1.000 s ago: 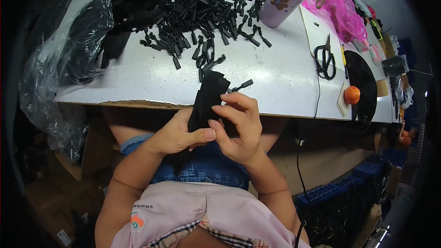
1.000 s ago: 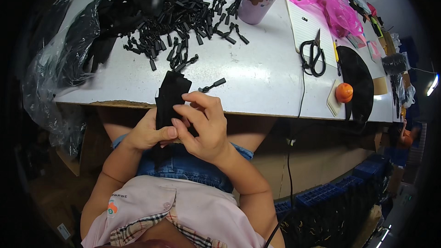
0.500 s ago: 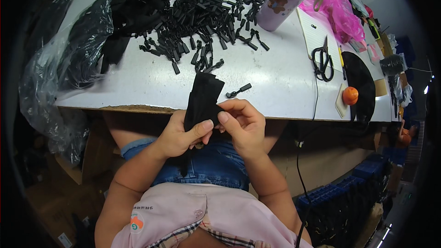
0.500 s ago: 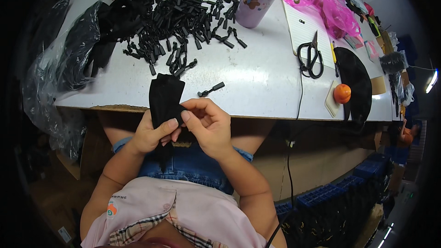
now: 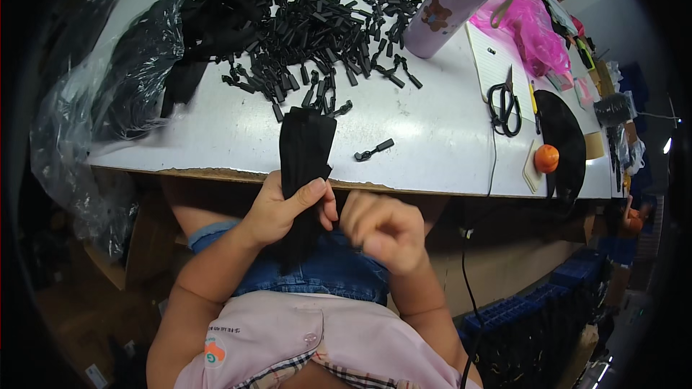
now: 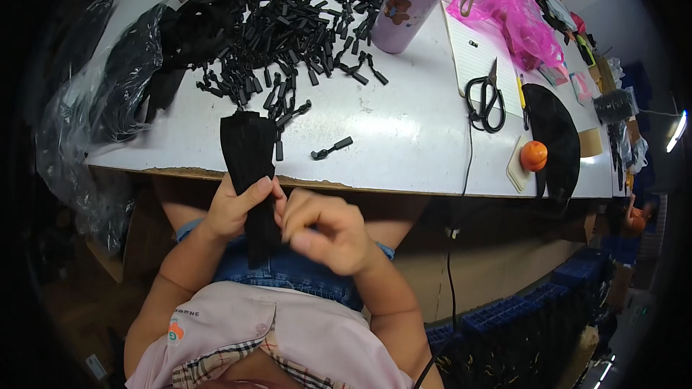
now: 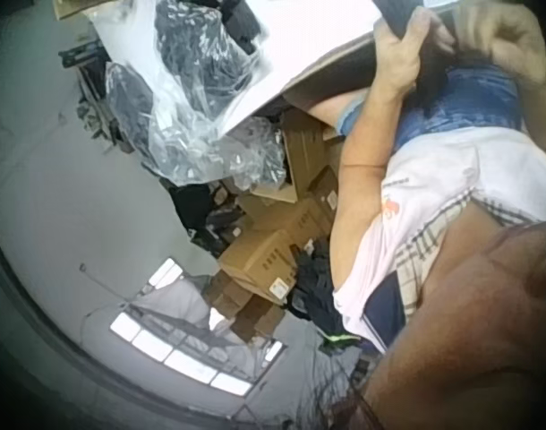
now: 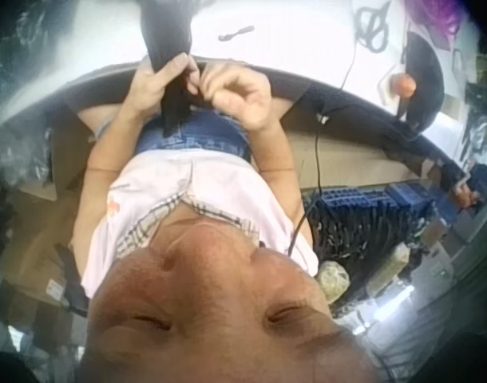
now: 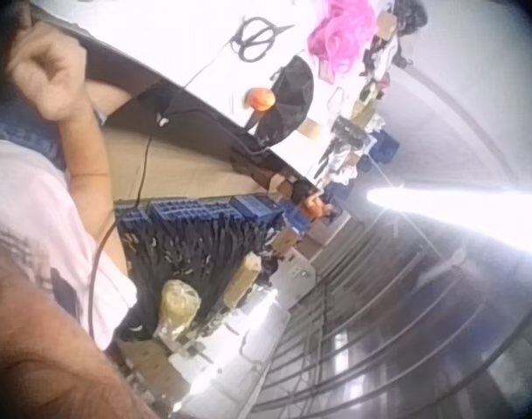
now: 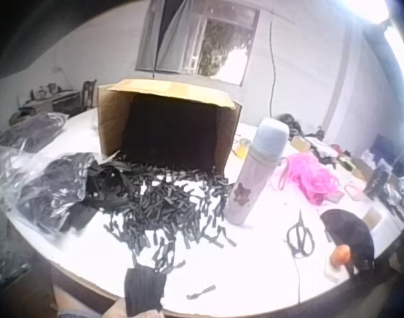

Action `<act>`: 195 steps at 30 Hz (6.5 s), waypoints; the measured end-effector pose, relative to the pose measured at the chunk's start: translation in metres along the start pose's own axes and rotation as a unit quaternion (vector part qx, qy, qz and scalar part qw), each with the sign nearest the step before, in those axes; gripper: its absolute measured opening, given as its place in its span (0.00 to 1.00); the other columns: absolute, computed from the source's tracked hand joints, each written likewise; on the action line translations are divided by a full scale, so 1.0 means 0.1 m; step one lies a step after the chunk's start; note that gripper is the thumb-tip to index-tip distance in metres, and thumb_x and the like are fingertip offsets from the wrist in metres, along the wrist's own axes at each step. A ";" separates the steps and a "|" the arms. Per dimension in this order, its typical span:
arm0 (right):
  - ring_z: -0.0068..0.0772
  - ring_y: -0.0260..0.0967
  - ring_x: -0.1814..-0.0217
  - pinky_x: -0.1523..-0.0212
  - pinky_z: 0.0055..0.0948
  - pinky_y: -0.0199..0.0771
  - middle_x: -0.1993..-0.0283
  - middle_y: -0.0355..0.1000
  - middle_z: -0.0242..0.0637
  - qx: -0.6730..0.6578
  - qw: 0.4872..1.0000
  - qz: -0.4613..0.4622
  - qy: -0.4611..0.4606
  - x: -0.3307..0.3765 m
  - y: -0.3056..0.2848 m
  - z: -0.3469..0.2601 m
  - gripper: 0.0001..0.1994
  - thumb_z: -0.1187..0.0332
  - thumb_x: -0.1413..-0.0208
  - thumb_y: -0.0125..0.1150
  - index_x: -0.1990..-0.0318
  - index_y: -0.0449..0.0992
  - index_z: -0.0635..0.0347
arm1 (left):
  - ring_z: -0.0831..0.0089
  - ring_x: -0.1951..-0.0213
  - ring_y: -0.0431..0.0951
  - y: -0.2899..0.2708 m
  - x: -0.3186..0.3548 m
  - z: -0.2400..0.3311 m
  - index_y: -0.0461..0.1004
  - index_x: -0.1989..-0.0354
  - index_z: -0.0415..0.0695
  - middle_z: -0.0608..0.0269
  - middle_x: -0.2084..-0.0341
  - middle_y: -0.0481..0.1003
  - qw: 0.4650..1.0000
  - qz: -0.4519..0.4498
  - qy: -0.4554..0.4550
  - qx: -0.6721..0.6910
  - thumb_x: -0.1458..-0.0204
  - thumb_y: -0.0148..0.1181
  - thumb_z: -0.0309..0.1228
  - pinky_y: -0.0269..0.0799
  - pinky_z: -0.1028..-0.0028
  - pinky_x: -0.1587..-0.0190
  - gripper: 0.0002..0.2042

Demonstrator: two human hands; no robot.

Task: The person holds a bundle of black fabric straps and attaches plastic pull tabs onto the straps one at a time by hand.

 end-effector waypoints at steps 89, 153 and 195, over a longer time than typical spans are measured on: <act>0.21 0.66 0.75 0.74 0.15 0.67 0.73 0.67 0.37 0.308 0.944 0.113 0.037 -0.05 -0.19 0.14 0.04 0.81 0.59 0.57 0.73 0.70 0.68 | 0.82 0.71 0.69 0.04 0.11 0.08 0.70 0.67 0.38 0.65 0.74 0.70 0.969 0.096 0.160 -0.160 0.57 0.55 0.20 0.65 0.83 0.69 0.08; 0.23 0.59 0.78 0.81 0.17 0.59 0.72 0.66 0.36 0.578 0.783 0.080 -0.216 -0.13 0.08 0.07 0.15 0.80 0.66 0.61 0.65 0.72 0.62 | 0.85 0.81 0.65 -0.13 0.07 -0.01 0.67 0.66 0.37 0.68 0.79 0.69 0.992 -0.003 -0.042 -0.121 0.56 0.56 0.26 0.61 0.86 0.79 0.10; 0.18 0.63 0.80 0.80 0.15 0.63 0.75 0.69 0.35 0.382 0.915 0.126 0.040 -0.18 -0.20 0.07 0.04 0.79 0.57 0.56 0.71 0.73 0.65 | 0.82 0.72 0.70 -0.01 0.01 0.01 0.72 0.69 0.37 0.65 0.75 0.73 0.966 0.104 0.187 -0.148 0.55 0.56 0.24 0.65 0.83 0.68 0.05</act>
Point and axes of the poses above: each hand's wrist, its own x-axis away from the middle knuckle, its own y-axis out of the palm, z = x × y, the point moved 5 cm from there along -x, towards the middle knuckle
